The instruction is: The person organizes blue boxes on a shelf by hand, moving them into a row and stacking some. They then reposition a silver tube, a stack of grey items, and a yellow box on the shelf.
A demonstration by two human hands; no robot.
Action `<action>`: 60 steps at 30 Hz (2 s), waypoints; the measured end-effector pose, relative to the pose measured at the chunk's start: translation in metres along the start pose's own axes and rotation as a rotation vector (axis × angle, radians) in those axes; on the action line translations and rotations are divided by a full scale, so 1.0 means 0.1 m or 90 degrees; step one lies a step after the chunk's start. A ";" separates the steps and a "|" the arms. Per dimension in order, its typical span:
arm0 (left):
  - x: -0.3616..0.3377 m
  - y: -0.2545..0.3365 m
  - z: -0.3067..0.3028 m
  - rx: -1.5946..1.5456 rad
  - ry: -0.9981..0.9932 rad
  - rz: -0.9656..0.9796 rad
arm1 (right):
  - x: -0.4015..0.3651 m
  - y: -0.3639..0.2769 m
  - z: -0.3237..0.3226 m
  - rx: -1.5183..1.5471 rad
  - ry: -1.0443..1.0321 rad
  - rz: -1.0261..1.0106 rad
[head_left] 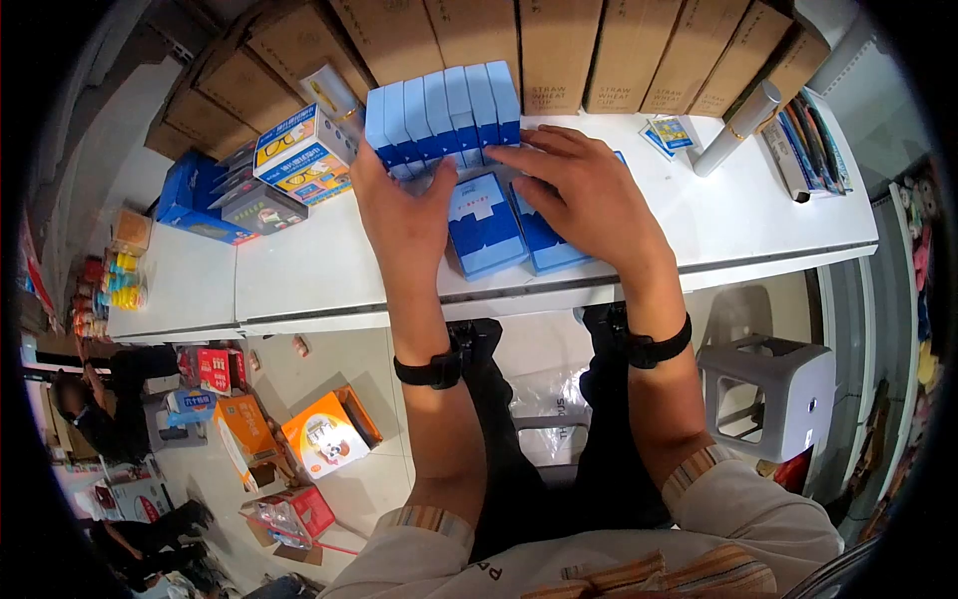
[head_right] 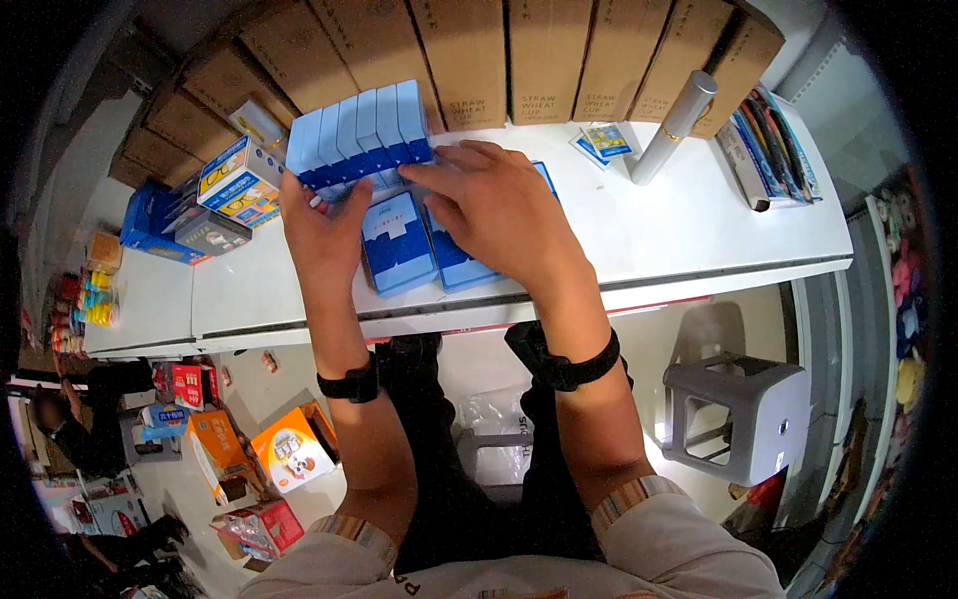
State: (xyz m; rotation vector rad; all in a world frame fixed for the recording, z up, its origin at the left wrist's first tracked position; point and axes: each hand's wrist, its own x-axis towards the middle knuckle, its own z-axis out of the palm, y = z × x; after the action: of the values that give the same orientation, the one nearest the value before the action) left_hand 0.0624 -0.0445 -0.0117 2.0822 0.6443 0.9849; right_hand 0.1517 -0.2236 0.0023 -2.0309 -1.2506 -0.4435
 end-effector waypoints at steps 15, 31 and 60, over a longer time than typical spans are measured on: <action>0.00 -0.05 0.03 -0.101 0.006 -0.033 | -0.25 0.10 -0.93 0.077 -0.120 0.207; 0.01 -0.08 0.04 0.002 0.024 -0.023 | -0.25 0.14 -0.68 -0.028 -0.245 0.255; 0.01 -0.08 0.05 -0.051 0.018 -0.039 | -0.05 0.27 -0.48 0.254 0.151 0.432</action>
State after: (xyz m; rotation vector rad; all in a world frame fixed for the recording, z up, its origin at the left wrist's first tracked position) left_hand 0.0657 -0.0413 -0.0196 1.9699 0.6684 0.9915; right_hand 0.1766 -0.2689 0.0220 -1.8438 -0.4125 -0.0891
